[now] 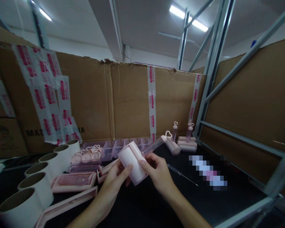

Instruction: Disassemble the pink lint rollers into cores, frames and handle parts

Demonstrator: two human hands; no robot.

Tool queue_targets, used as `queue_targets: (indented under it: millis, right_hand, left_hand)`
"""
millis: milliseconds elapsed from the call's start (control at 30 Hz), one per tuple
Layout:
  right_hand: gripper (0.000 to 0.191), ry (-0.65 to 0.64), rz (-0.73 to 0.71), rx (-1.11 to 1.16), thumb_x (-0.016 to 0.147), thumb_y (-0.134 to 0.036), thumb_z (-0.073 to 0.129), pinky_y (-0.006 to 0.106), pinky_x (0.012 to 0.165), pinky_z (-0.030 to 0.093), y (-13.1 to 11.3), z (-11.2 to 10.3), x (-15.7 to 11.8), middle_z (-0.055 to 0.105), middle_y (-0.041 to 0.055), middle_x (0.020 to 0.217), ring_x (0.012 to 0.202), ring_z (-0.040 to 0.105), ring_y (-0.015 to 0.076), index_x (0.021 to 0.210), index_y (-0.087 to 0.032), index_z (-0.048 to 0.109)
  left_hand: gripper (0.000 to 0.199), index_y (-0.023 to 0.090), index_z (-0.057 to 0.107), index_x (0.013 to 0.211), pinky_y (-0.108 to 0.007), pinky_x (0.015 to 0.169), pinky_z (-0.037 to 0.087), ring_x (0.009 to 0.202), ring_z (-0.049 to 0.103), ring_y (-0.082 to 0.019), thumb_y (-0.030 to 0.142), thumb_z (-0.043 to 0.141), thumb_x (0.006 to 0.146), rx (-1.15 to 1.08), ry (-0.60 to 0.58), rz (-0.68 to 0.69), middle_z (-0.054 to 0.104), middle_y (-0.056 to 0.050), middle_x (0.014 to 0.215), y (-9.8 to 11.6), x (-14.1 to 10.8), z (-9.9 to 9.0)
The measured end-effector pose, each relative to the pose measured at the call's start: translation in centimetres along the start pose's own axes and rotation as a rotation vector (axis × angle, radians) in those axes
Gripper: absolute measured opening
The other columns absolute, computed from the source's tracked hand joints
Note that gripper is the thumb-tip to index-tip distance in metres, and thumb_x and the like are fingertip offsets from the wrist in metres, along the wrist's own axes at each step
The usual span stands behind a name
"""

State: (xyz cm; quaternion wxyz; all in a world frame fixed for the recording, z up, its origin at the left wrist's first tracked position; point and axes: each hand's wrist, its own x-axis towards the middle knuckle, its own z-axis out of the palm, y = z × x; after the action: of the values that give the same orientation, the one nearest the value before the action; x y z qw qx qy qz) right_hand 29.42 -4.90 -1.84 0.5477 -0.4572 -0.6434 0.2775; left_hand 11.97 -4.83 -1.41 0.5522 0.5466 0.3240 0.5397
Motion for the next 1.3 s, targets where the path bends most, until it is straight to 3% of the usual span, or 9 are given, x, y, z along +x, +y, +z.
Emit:
queue_targets:
  millis: [200,433,533,633,733,867,1033,1200,1300]
  right_hand:
    - [0.035,-0.015,0.004,0.171,0.087,-0.052,0.070,0.029,0.070,0.050,0.0,-0.4,-0.7,0.066,0.0045,0.083,0.079,0.062,0.0219,0.092,-0.017,0.071]
    - [0.039,0.233,0.022,0.031,0.088,-0.056,0.065,0.030,0.069,0.048,0.1,-6.1,1.5,0.068,0.0061,0.089,0.080,0.061,0.0227,0.092,-0.018,0.072]
    - [0.032,0.096,0.066,-0.052,0.079,-0.049,0.077,0.029,0.064,0.045,-0.2,-7.9,1.4,0.068,0.0042,0.078,0.074,0.060,0.0219,0.081,-0.017,0.076]
    - [0.032,-0.207,0.181,-0.126,0.081,-0.049,0.076,0.028,0.062,0.043,-0.1,-7.8,0.1,0.072,0.0039,0.077,0.072,0.061,0.0210,0.082,-0.017,0.080]
    - [0.035,-0.451,0.275,-0.161,0.084,-0.052,0.073,0.027,0.065,0.043,0.3,-6.8,-1.1,0.074,0.0029,0.080,0.076,0.061,0.0205,0.086,-0.018,0.082]
    - [0.038,-0.598,0.252,-0.173,0.086,-0.054,0.071,0.027,0.067,0.045,0.9,-6.1,-1.3,0.077,0.0029,0.084,0.077,0.063,0.0204,0.091,-0.019,0.084]
    - [0.042,-0.632,0.194,-0.197,0.088,-0.056,0.067,0.028,0.067,0.047,1.3,-6.0,-0.8,0.079,0.0047,0.086,0.077,0.065,0.0210,0.093,-0.018,0.084]
    - [0.038,-0.592,0.217,-0.226,0.087,-0.053,0.070,0.030,0.071,0.051,1.7,-5.8,-0.9,0.079,0.0054,0.090,0.083,0.068,0.0231,0.093,-0.019,0.083]
    - [0.035,-0.446,0.183,-0.216,0.089,-0.050,0.069,0.034,0.080,0.053,1.2,-6.0,-0.7,0.078,0.0075,0.096,0.089,0.070,0.0252,0.099,-0.018,0.080]
  left_hand:
    - [0.060,0.017,0.063,0.125,-0.028,0.074,0.052,0.097,0.067,-0.024,0.045,0.084,0.076,-0.051,0.009,-0.020,0.073,-0.010,0.111,-0.3,-0.1,0.3]
    - [0.046,0.018,0.064,0.113,-0.024,0.060,0.047,0.063,0.060,-0.015,0.045,0.081,0.079,-0.138,0.054,-0.009,0.063,0.003,0.069,0.3,-0.4,-0.1]
    - [0.034,0.019,0.064,0.095,-0.026,0.067,0.050,0.071,0.064,-0.016,0.042,0.082,0.078,-0.186,0.152,0.066,0.067,0.002,0.075,0.6,-0.4,-0.6]
    - [0.027,0.018,0.064,0.084,-0.032,0.084,0.054,0.085,0.069,-0.020,0.035,0.084,0.076,-0.220,0.211,0.137,0.072,0.000,0.081,0.4,-0.4,-0.9]
    - [0.022,0.020,0.066,0.084,-0.035,0.098,0.052,0.097,0.071,-0.021,0.027,0.084,0.075,-0.256,0.207,0.161,0.075,0.001,0.083,0.2,-0.4,-1.0]
    - [0.028,0.019,0.068,0.097,-0.037,0.099,0.053,0.098,0.073,-0.022,0.026,0.084,0.075,-0.244,0.177,0.137,0.077,0.000,0.085,0.5,-0.5,-0.7]
    - [0.051,0.022,0.061,0.119,-0.035,0.092,0.056,0.094,0.073,-0.021,0.031,0.085,0.075,-0.225,0.117,0.103,0.077,-0.001,0.092,1.1,-0.9,-0.1]
    - [0.055,0.023,0.057,0.122,-0.032,0.087,0.057,0.090,0.072,-0.019,0.035,0.084,0.076,-0.186,0.075,0.085,0.076,-0.002,0.099,1.3,-1.0,0.0]
    - [0.049,0.022,0.057,0.117,-0.031,0.085,0.057,0.092,0.072,-0.020,0.033,0.084,0.077,-0.176,0.054,0.073,0.076,-0.004,0.100,1.2,-1.0,0.0]
